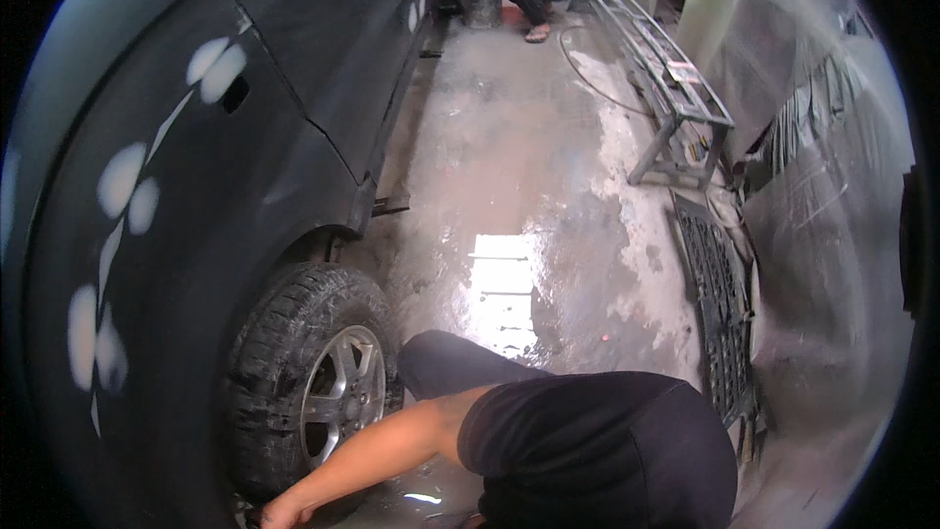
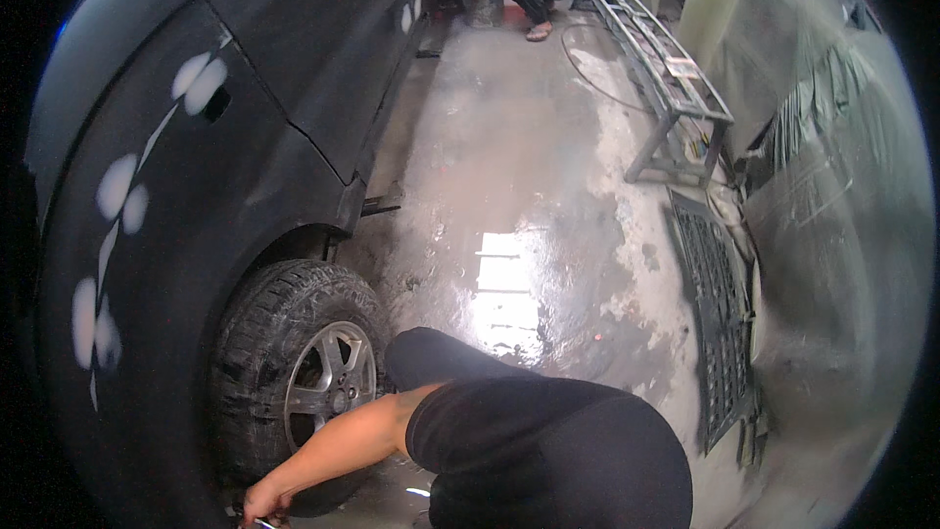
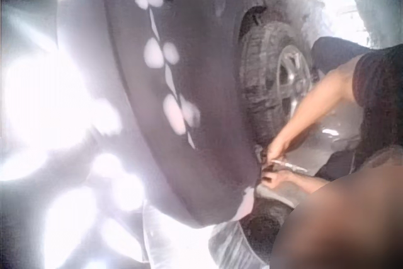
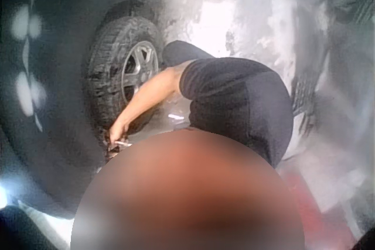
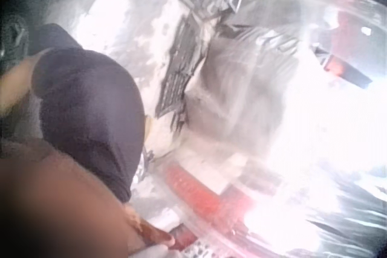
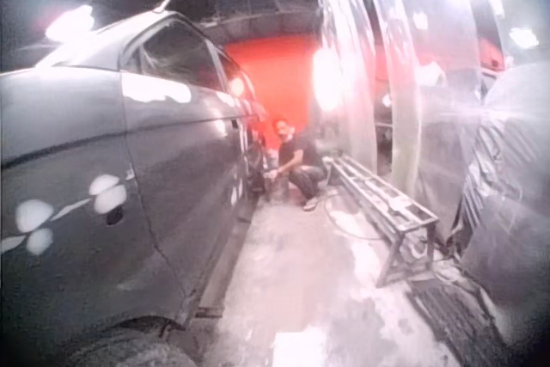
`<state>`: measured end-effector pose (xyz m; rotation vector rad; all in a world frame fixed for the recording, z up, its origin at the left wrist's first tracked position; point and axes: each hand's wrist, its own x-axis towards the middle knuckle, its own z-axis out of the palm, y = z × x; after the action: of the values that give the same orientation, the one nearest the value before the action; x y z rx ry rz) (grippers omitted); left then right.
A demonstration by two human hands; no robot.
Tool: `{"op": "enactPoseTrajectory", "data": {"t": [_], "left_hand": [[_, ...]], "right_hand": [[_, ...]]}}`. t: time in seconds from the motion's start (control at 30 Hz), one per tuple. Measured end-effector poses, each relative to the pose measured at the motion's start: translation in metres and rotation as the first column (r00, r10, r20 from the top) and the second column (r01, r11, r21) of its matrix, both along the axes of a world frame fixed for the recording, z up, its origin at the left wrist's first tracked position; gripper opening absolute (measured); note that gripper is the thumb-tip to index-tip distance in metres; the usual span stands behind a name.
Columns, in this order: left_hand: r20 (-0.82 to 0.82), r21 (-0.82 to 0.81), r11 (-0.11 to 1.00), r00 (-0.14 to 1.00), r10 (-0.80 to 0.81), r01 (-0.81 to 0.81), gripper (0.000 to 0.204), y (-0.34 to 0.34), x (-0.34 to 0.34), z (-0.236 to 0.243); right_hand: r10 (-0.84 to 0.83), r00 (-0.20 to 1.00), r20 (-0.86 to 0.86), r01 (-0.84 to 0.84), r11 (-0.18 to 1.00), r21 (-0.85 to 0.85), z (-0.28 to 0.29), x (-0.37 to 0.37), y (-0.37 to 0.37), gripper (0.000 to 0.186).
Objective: The person is working on the lower front bumper area of a black car, using a ratchet to tighten or loosen bolts near the wheel arch. The person remains seated on the floor throughout the task.
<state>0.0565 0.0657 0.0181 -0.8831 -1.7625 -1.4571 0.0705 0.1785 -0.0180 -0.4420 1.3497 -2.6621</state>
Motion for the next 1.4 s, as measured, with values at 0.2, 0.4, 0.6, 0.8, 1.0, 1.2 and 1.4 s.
{"op": "enactPoseTrajectory", "data": {"t": [0.2, 0.4, 0.6, 0.8, 1.0, 1.2, 1.4], "left_hand": [[0.179, 0.048, 0.995, 0.979, -0.098, 0.09, 0.03, -0.009, -0.004, 0.004], [0.256, 0.072, 0.991, 0.958, -0.129, 0.114, 0.028, -0.014, -0.001, 0.01], [0.296, 0.094, 0.985, 0.94, -0.166, 0.145, 0.026, -0.018, 0.005, 0.016], [0.406, 0.169, 0.973, 0.888, -0.216, 0.159, 0.024, -0.034, -0.005, 0.012], [0.448, 0.181, 0.968, 0.862, -0.238, 0.173, 0.024, -0.037, -0.004, 0.017], [0.442, 0.045, 0.985, 0.881, -0.169, 0.166, 0.03, -0.045, 0.003, 0.027], [0.425, 0.017, 0.986, 0.891, -0.158, 0.167, 0.031, -0.045, 0.0, 0.022]], "right_hand": [[-0.19, 0.975, 0.118, 0.18, 0.98, 0.087, -0.015, -0.018, -0.014, 0.028], [-0.139, 0.981, 0.136, 0.135, 0.99, 0.035, -0.022, -0.02, -0.01, 0.029], [-0.091, 0.984, 0.154, 0.082, 0.995, 0.065, 0.0, 0.001, -0.003, 0.028], [-0.26, 0.957, 0.128, 0.241, 0.959, 0.147, 0.021, 0.039, -0.009, 0.032], [-0.289, 0.946, 0.146, 0.268, 0.952, 0.149, 0.033, 0.046, -0.008, 0.032], [-0.383, 0.912, 0.143, 0.349, 0.911, 0.219, 0.026, 0.043, -0.016, 0.036], [-0.384, 0.917, 0.112, 0.346, 0.902, 0.256, 0.022, 0.035, -0.018, 0.043]]}}
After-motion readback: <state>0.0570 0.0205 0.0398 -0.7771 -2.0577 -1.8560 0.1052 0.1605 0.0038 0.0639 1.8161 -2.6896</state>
